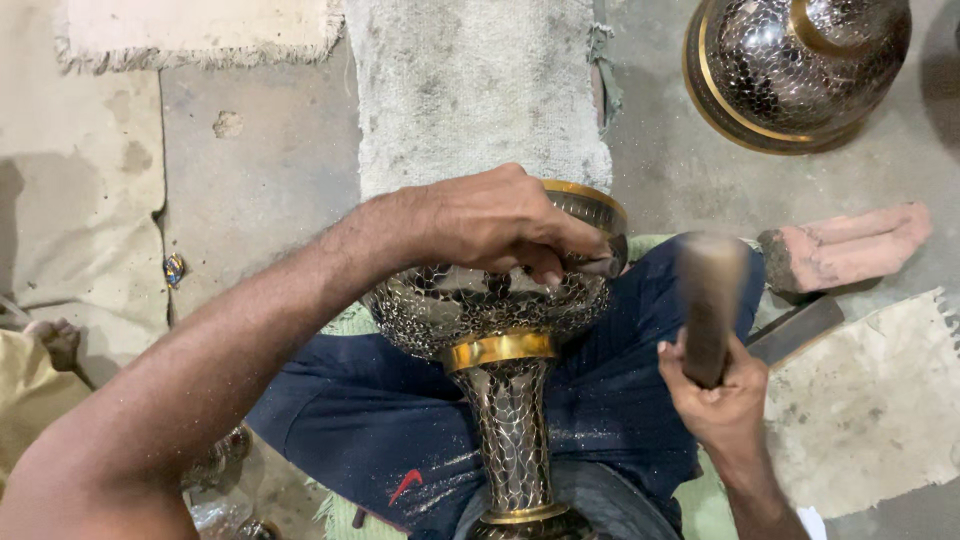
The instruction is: The person sits cross-legged on the floor holding an engraved brass vase between their legs. They hold a small punch against the vase's patterned surface with one hand and strike it repeatedly with a wooden mallet held in the other hand, working around the vase and repositioning the punch to hammer the decorative design, occasionally rotating the vase.
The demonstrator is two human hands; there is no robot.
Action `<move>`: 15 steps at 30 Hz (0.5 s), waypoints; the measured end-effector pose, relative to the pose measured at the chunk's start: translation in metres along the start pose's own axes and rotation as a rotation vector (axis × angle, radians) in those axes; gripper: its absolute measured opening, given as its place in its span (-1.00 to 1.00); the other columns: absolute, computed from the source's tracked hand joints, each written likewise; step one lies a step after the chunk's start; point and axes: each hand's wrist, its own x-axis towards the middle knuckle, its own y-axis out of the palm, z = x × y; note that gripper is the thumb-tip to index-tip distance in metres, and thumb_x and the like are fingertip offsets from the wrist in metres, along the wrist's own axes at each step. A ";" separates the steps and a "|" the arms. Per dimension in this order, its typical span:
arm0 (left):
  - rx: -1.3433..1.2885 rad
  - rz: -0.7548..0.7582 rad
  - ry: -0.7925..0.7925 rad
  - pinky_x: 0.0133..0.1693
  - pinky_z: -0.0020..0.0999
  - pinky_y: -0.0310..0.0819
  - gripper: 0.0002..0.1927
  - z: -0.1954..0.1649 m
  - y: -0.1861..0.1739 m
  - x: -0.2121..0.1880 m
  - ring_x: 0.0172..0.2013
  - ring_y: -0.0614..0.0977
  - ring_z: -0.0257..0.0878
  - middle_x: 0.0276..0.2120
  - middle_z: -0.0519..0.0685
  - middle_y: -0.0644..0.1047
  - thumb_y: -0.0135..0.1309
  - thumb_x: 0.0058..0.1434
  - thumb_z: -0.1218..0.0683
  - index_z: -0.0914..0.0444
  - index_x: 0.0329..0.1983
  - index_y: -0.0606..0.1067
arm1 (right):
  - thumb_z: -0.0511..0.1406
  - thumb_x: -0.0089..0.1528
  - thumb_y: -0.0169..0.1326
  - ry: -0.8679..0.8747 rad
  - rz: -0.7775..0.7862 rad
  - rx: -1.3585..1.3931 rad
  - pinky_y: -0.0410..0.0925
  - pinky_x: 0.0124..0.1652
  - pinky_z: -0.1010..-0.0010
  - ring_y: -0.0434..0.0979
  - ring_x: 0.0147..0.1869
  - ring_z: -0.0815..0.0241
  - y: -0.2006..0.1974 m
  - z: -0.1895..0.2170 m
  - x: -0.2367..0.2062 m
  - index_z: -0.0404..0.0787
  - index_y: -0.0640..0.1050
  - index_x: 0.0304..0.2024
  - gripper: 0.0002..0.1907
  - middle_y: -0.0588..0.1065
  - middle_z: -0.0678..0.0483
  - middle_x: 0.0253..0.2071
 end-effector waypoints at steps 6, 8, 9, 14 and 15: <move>-0.012 -0.029 0.003 -0.38 -0.18 0.69 -0.60 0.000 0.002 -0.003 -0.37 0.73 -0.23 -0.36 -0.07 0.68 0.21 0.18 0.05 0.09 0.11 0.51 | -0.39 0.22 0.23 -0.074 -0.032 -0.017 0.32 -0.37 0.48 0.38 -0.38 0.43 0.009 -0.005 -0.003 -0.29 0.48 -0.25 -0.83 0.42 0.07 -0.44; -0.035 0.000 -0.031 -0.36 -0.23 0.71 -0.63 0.002 0.003 -0.004 -0.37 0.75 -0.28 -0.36 -0.11 0.69 0.20 0.20 0.04 0.07 0.09 0.52 | -0.37 0.20 0.23 -0.088 -0.024 -0.010 0.34 -0.37 0.50 0.42 -0.38 0.46 0.009 -0.011 -0.003 -0.28 0.49 -0.21 -0.81 0.45 0.09 -0.43; -0.050 0.012 -0.053 -0.35 -0.25 0.72 -0.65 0.003 0.004 -0.004 -0.37 0.75 -0.31 -0.37 -0.13 0.70 0.20 0.22 0.04 0.06 0.08 0.52 | -0.37 0.15 0.22 -0.061 0.047 -0.164 0.34 -0.42 0.49 0.42 -0.44 0.45 0.005 -0.015 -0.001 -0.29 0.52 -0.16 -0.77 0.46 0.11 -0.51; -0.079 -0.058 0.036 -0.30 -0.25 0.72 -0.63 0.005 0.007 -0.006 -0.32 0.75 -0.28 -0.27 -0.08 0.70 0.18 0.27 0.05 0.08 0.15 0.49 | -0.39 0.08 0.25 0.077 0.129 -0.316 0.30 -0.47 0.44 0.41 -0.51 0.38 -0.004 -0.028 0.005 -0.28 0.54 -0.23 -0.78 0.46 0.05 -0.56; -0.053 -0.053 0.053 -0.29 -0.25 0.72 -0.65 0.004 0.007 -0.006 -0.31 0.75 -0.27 -0.25 -0.08 0.70 0.17 0.29 0.05 0.08 0.14 0.49 | -0.39 0.07 0.26 0.069 0.139 -0.373 0.32 -0.46 0.46 0.47 -0.51 0.38 -0.002 -0.029 0.004 -0.29 0.55 -0.18 -0.73 0.47 0.06 -0.55</move>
